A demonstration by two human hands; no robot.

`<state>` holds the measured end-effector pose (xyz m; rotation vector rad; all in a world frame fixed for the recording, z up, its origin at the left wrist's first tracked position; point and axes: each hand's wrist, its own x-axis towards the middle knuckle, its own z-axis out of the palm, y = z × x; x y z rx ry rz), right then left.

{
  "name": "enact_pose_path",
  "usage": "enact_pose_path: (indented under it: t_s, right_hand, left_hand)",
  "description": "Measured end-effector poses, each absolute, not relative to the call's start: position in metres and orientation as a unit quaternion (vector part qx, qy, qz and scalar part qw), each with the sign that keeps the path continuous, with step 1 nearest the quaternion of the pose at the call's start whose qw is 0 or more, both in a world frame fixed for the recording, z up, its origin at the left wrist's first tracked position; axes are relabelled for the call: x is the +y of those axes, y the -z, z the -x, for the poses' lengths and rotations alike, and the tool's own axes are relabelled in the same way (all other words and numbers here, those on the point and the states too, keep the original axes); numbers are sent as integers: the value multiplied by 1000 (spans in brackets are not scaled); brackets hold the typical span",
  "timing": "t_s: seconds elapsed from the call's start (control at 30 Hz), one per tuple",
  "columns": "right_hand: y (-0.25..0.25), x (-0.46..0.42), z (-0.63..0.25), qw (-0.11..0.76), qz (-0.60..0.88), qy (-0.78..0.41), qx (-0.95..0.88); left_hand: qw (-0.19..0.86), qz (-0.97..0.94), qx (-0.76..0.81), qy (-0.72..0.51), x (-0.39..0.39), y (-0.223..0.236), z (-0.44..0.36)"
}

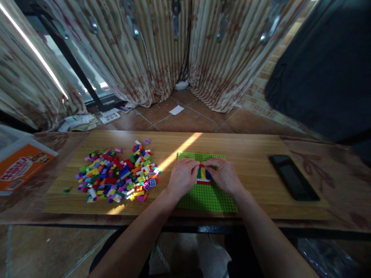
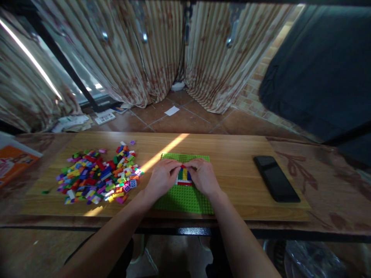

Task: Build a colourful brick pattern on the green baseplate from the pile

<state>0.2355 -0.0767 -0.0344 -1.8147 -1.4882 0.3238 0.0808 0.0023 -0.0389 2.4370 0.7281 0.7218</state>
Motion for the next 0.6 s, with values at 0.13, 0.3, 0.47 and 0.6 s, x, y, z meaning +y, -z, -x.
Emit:
enact_pose_path:
  t_s: [0.13, 0.3, 0.47, 0.6]
  right_hand:
    - [36, -77, -237, 400, 716, -160, -550]
    - [36, -78, -241, 422, 724, -175, -517]
    - [36, -78, -242, 391, 725, -175, -539]
    - [36, -75, -241, 372, 734, -149, -548]
  left_hand:
    - [267, -876, 280, -287, 1, 40, -81]
    - [274, -869, 293, -289, 1, 38, -82]
    - [267, -869, 306, -281, 1, 37, -84]
    - [262, -870, 321, -269, 3, 36, -86]
